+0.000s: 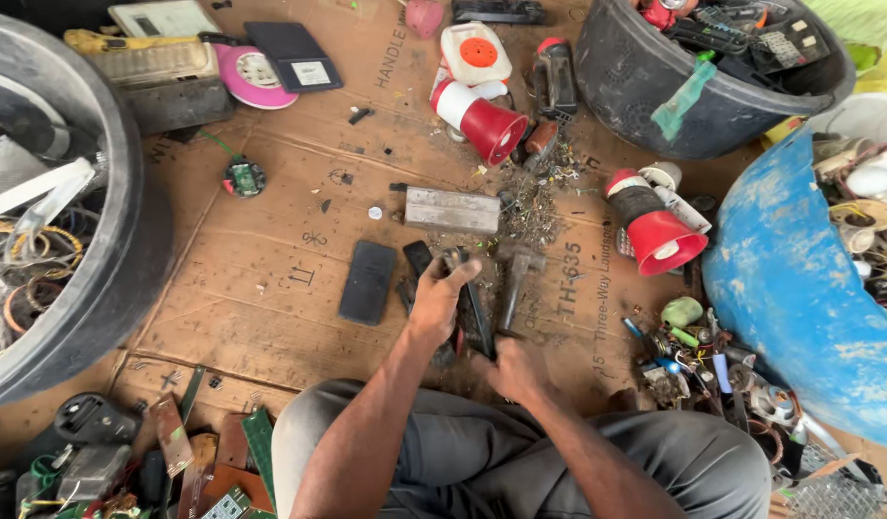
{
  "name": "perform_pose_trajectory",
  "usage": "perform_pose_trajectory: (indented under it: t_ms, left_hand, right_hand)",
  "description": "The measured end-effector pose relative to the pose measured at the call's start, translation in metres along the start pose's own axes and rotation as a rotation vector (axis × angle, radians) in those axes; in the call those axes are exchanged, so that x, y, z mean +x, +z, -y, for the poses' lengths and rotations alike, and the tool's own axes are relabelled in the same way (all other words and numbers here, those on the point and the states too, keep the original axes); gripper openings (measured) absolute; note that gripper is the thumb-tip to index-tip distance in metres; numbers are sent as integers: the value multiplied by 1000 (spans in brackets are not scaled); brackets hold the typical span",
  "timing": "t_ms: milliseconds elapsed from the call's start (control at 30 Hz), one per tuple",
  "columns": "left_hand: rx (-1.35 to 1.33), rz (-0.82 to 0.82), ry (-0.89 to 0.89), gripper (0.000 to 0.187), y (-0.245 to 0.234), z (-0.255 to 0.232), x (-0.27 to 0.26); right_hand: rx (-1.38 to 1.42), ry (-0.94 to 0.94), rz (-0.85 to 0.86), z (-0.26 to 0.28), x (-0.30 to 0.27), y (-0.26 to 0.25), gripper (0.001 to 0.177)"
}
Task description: The person sits on a cardboard-covered floor and uses a hammer and pliers to dismantle various electronic components. They repeatedly strike items such as a red plastic device, a black remote control, and a small circuit board to break them apart. The person also uses pliers to pull wires and separate parts from the broken devices.
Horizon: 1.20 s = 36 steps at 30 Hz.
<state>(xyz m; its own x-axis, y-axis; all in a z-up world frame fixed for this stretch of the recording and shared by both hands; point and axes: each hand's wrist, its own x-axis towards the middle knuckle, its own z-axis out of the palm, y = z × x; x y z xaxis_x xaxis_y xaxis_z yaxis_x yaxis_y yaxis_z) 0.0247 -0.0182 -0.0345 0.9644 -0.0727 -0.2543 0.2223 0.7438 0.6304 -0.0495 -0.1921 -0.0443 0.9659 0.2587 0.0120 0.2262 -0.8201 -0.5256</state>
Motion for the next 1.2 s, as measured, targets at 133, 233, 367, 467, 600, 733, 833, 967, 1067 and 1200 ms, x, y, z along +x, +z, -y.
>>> perform_pose_trajectory:
  t_ms: [133,233,367,467,600,733,833,967,1067,1200]
  left_hand:
    - [116,19,84,38,0,7,-3]
    - [119,-4,9,39,15,-6,-20]
    - [26,-229,-13,40,14,-33,-11]
    - [163,-272,171,37,-5,-28,1]
    - [222,-284,153,29,-13,-9,8]
    - [223,-96,72,23,-7,-37,8]
    - [252,-228,29,18,-20,-12,-13]
    - [308,-206,177,17,-23,0,19]
    - [418,-213,123,21,-26,8,18]
    - [395,-141,116,23,-13,-7,26]
  right_hand:
    - [348,186,-27,23,6,3,44]
    - [93,261,0,51,11,-31,33]
    - [90,253,-453,56,-14,-113,51]
    - [223,-49,-792,10,-17,-114,52]
    - [-464,433,-95,-61,39,-59,55]
    - [-429,144,-273,-28,52,-46,66]
    - [-343,240,-350,7,35,-68,52]
    - [224,-153,-775,-4,16,-74,37]
    - [-362,269,-311,-69,44,-33,32]
    - [-353,392,-84,-118,84,8,32]
